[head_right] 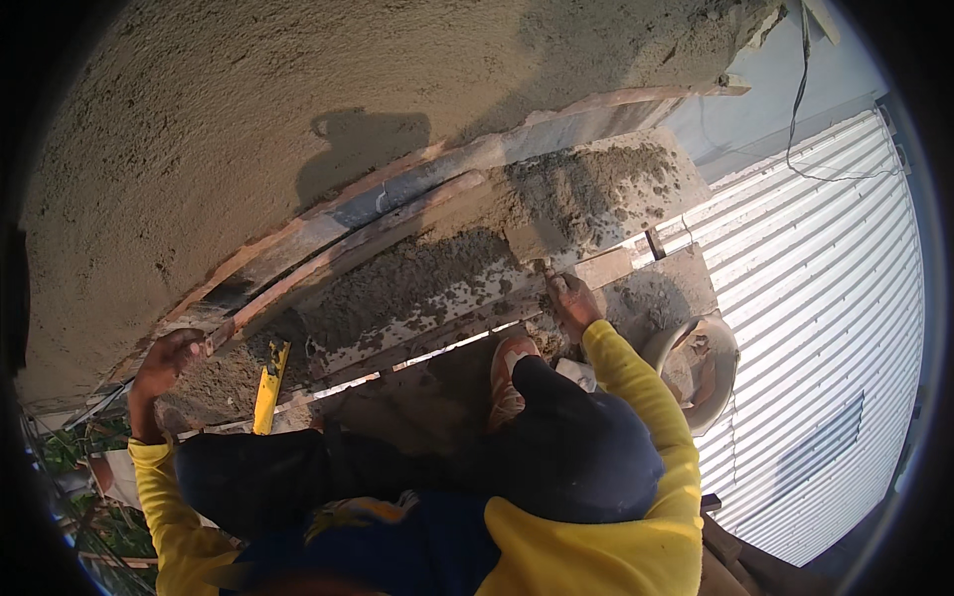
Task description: The person applies wet cement to a curved wall section using a trowel and then smooths the surface with a wooden float. The worker repeatedly scoops cement from a bucket and spreads it evenly along the wall's edge.
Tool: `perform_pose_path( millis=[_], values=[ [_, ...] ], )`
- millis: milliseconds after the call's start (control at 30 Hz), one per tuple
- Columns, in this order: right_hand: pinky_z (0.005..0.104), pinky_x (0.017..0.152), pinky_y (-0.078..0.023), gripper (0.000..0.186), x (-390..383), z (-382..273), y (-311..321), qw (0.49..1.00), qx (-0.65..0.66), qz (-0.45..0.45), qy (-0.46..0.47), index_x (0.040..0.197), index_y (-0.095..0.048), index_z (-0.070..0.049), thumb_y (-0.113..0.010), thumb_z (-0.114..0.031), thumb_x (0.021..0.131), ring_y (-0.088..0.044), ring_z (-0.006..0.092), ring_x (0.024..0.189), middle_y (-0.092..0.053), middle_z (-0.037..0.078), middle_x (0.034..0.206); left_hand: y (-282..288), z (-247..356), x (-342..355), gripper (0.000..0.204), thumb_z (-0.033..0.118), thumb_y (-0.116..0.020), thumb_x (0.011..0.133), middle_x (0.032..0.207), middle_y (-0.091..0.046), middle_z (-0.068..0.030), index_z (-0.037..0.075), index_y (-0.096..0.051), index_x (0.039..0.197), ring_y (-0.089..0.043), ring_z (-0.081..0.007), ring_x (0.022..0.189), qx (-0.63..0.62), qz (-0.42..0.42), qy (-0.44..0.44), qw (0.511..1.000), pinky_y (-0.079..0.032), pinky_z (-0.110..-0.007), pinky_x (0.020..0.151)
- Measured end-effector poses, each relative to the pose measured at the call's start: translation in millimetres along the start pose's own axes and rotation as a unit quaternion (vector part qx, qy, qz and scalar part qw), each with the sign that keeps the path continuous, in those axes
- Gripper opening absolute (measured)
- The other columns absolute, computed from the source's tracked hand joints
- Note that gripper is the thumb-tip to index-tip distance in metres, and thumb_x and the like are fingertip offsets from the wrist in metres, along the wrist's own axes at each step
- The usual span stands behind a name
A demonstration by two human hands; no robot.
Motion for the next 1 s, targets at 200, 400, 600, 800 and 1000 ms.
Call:
perform_pose_path(
  millis=[200,400,600,800,1000],
  values=[
    [0.0339,0.052,-0.043,0.060,27.3,32.3,0.5,0.990,-0.035,0.100,0.096,0.129,-0.062,-0.003,-0.057,-0.058,0.107,-0.053,0.0161,0.056,-0.055,0.004,0.070,-13.4,156.0,12.5,0.045,0.027,-0.077,0.101,0.132,-0.071,-0.0168,0.001,-0.066,0.136,-0.068,-0.0289,0.119,0.134,0.066,-0.041,0.988,-0.051,-0.039,0.104],
    [0.0485,0.087,-0.053,0.053,0.7,20.2,11.4,0.961,-0.015,0.181,0.208,0.121,-0.067,0.001,-0.053,-0.049,0.108,-0.071,0.0429,0.098,-0.071,0.026,0.104,-45.7,152.9,29.3,0.048,0.037,-0.074,0.103,0.121,-0.073,-0.0157,0.002,-0.068,0.135,-0.068,-0.0249,0.111,0.033,-0.037,0.045,0.998,-0.053,-0.040,0.097],
    [0.0318,0.061,-0.049,0.042,16.9,-46.5,76.8,0.899,0.149,0.305,0.276,0.140,-0.053,-0.005,-0.060,-0.030,0.108,-0.055,0.0124,0.066,-0.057,0.004,0.086,-51.3,102.3,76.7,0.050,0.047,-0.067,0.105,0.107,-0.074,-0.0150,0.002,-0.073,0.127,-0.068,-0.0255,0.099,0.124,-0.074,0.040,0.989,-0.053,-0.040,0.088],
    [0.0519,0.086,-0.053,0.049,52.2,-152.9,182.5,0.796,0.136,0.470,0.357,0.143,-0.049,-0.001,-0.062,-0.030,0.105,-0.068,0.0473,0.094,-0.069,0.029,0.108,-44.9,66.0,79.5,0.053,0.050,-0.068,0.101,0.104,-0.075,-0.0140,0.003,-0.073,0.126,-0.070,-0.0277,0.098,0.161,-0.070,0.055,0.983,-0.052,-0.039,0.090],
    [0.0595,0.088,-0.052,0.034,73.4,-228.3,252.2,0.731,-0.050,0.584,0.349,0.118,-0.053,0.004,-0.065,-0.020,0.097,-0.065,0.0548,0.102,-0.067,0.034,0.107,-40.7,47.3,77.5,0.053,0.051,-0.064,0.103,0.113,-0.075,-0.0159,0.005,-0.072,0.128,-0.070,-0.0303,0.103,0.191,-0.083,0.066,0.976,-0.052,-0.041,0.091]
  ],
)
Point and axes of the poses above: each hand's wrist, its own x-axis towards the middle knuckle, its own y-axis out of the back of the hand, z = x × y, the point moved 2 cm from there along x, towards the middle knuckle
